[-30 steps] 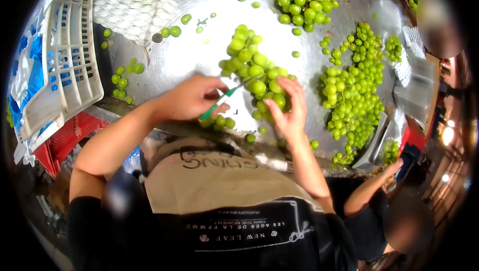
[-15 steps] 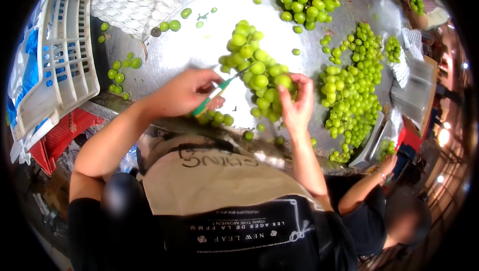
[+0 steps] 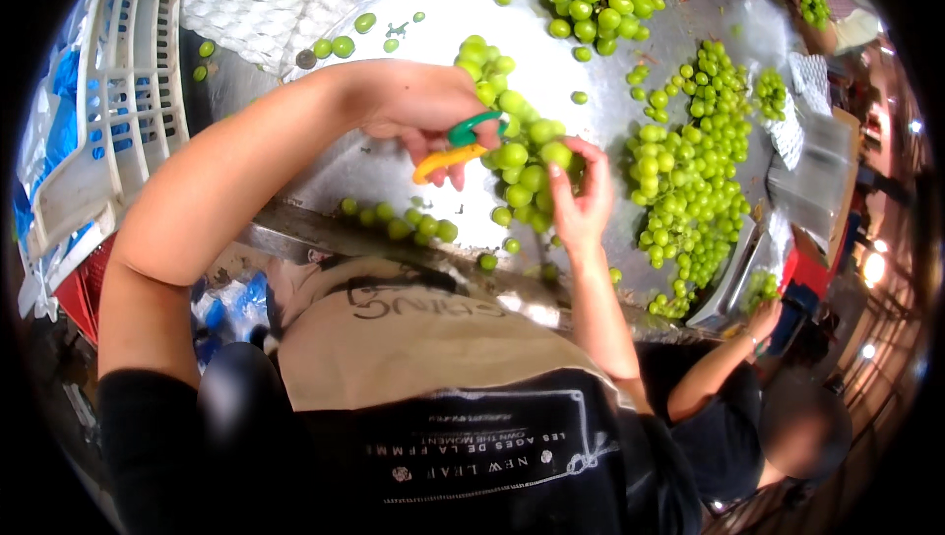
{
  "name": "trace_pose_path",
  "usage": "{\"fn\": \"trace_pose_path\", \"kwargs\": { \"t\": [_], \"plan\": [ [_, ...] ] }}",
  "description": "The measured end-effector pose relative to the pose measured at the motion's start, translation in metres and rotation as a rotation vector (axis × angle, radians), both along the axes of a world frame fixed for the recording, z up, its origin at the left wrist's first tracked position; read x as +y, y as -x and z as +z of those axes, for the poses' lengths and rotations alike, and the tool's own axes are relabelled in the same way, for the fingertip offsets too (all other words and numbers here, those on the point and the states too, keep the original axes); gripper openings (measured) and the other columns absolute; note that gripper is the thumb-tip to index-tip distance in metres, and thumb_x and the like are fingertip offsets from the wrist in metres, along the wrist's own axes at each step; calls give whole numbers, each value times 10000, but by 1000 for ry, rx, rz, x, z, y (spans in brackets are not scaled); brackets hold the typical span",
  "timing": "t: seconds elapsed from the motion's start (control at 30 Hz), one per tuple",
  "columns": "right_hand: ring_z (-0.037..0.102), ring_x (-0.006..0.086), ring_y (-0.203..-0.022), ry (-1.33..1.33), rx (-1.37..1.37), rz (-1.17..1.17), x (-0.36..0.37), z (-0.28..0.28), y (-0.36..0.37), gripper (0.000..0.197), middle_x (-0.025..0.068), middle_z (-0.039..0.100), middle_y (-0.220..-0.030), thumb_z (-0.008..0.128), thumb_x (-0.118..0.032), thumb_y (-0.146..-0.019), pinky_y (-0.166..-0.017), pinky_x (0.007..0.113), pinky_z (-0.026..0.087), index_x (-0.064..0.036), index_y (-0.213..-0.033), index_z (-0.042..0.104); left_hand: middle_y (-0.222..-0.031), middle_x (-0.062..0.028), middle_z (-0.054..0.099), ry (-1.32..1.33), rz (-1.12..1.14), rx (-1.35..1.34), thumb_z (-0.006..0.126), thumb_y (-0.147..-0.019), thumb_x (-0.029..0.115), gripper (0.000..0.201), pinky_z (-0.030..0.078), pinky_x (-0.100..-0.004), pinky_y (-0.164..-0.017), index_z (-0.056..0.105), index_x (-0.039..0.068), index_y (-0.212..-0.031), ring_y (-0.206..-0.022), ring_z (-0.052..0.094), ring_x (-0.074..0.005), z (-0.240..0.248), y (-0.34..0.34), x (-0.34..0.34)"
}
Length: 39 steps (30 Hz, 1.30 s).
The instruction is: The person sorts bunches of grapes at a table, using scissors to trim the stems and placing selected bunches into a plastic crate lined with protective materials.
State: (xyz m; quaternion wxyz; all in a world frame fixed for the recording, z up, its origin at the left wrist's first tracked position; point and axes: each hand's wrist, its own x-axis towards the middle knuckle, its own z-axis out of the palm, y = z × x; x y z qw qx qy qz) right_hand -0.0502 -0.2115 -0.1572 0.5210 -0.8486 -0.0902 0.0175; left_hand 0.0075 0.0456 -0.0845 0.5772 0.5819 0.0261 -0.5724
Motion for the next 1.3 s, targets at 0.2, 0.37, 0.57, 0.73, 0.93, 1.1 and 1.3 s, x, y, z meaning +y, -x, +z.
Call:
{"fn": "trace_pose_path", "kwargs": {
  "t": [0.2, 0.37, 0.57, 0.73, 0.93, 1.1, 1.3],
  "plan": [
    [565, 266, -1010, 60, -239, 128, -1, -8, 8, 308, 107, 591, -995, 628, 2, -717, -1023, 503, 323, -47, -1006, 535, -810, -228, 637, 10, -49, 145, 567, -800, 272, 332, 538, -336, -544, 565, -52, -873, -627, 633, -251, -14, -6, -20],
    [574, 266, -996, 52, -281, 135, 0, -9, 10, 308, 104, 594, -984, 633, 12, -704, -1015, 522, 322, -44, -989, 534, -882, -242, 627, 57, 35, 217, 576, -796, 349, 441, 542, -358, -573, 531, -49, -982, -642, 627, -271, -17, 7, -30],
    [579, 271, -990, 51, -303, 137, 0, -12, 9, 303, 108, 596, -970, 638, 7, -697, -1012, 522, 323, -37, -979, 535, -922, -255, 614, 67, 98, 273, 544, -804, 391, 458, 524, -401, -657, 511, -29, -984, -683, 623, -290, -15, 15, -36],
    [580, 276, -985, 27, -306, 136, 1, -9, 9, 307, 110, 599, -975, 640, 3, -697, -1007, 524, 322, -39, -985, 541, -890, -230, 615, 108, 104, 351, 516, -805, 381, 418, 495, -405, -710, 521, -9, -959, -685, 606, -283, -28, 13, -38],
    [558, 297, -1026, 53, -281, 196, -3, -7, 8, 379, 121, 591, -997, 681, -46, -673, -1021, 545, 281, -40, -1022, 531, -858, -176, 616, 240, 173, 349, 537, -787, 325, 374, 498, -391, -679, 536, 1, -974, -674, 606, -254, -43, 16, -49],
    [449, 354, -1177, 461, -298, 352, 24, 42, 6, 720, 174, 518, -1168, 747, -143, -631, -1055, 569, 179, -37, -1249, 393, -771, -102, 586, 146, 234, 316, 478, -853, 364, 321, 504, -316, -606, 534, 48, -852, -659, 588, -179, -37, 26, -55],
    [426, 337, -1208, 375, -88, 484, 38, 43, -2, 920, 204, 479, -1227, 789, -213, -602, -1065, 563, 171, 68, -1311, 274, -686, -38, 572, 133, 323, 294, 509, -873, 369, 276, 438, -244, -449, 552, 98, -849, -575, 559, -126, -37, 27, -62]
  ]
}}
